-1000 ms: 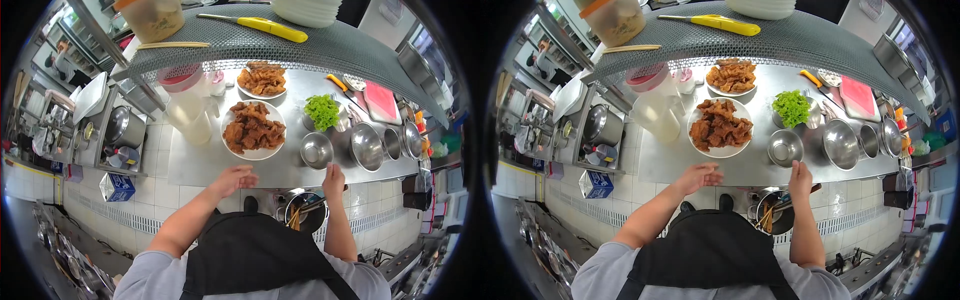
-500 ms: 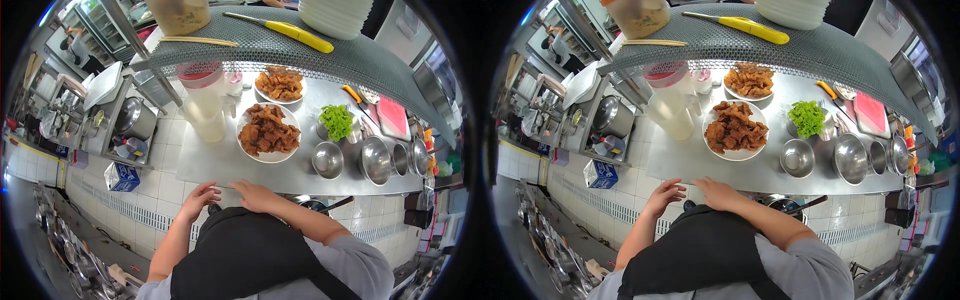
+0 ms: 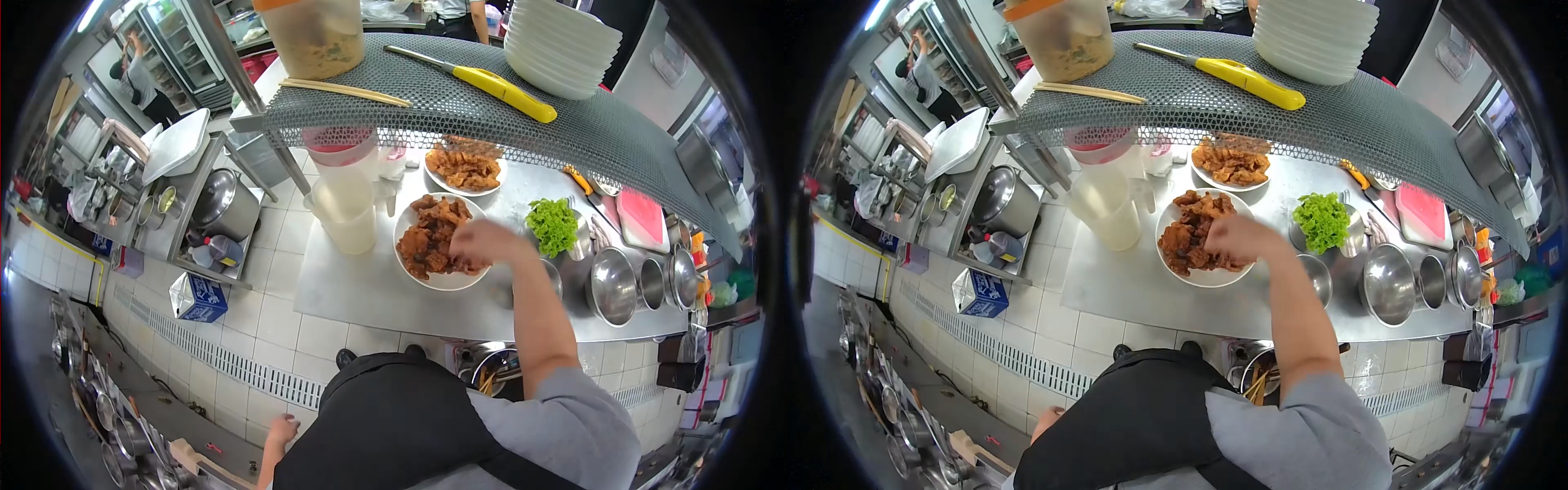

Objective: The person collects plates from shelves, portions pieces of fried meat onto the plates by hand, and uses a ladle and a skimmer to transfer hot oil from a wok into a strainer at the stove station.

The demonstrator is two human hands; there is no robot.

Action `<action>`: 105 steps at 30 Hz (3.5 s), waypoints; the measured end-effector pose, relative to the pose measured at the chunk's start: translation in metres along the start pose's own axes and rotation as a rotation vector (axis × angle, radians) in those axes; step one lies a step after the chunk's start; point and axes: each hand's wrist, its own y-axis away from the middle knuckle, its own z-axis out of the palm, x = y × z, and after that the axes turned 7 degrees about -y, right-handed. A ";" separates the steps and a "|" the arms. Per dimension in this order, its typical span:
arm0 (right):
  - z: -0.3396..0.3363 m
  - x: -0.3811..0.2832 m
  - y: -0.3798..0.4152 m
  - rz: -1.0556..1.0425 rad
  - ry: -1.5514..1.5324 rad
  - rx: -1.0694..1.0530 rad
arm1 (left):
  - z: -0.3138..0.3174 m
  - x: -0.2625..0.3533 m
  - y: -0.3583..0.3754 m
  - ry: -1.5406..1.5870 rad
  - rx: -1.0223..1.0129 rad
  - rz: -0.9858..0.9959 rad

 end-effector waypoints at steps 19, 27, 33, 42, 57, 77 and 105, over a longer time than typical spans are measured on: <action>-0.070 0.060 -0.114 0.075 0.458 0.169 | -0.026 0.039 -0.018 0.387 0.095 0.108; -0.049 0.111 -0.074 -0.023 0.673 0.096 | -0.038 0.066 -0.038 0.229 0.145 0.227; -0.067 0.086 -0.023 0.077 0.352 0.222 | -0.083 0.177 -0.030 0.399 0.133 0.450; -0.026 0.028 0.029 -0.063 0.220 0.361 | -0.130 0.439 0.045 0.006 0.535 1.332; 0.066 0.072 0.042 -0.216 -0.152 0.592 | -0.077 0.491 0.004 -0.296 0.668 1.506; 0.071 0.012 0.076 -0.674 -0.299 0.583 | -0.126 0.435 0.046 0.516 0.087 1.276; 0.321 -0.449 0.018 -1.441 -0.704 -1.444 | -0.219 -0.051 0.026 0.978 0.880 0.523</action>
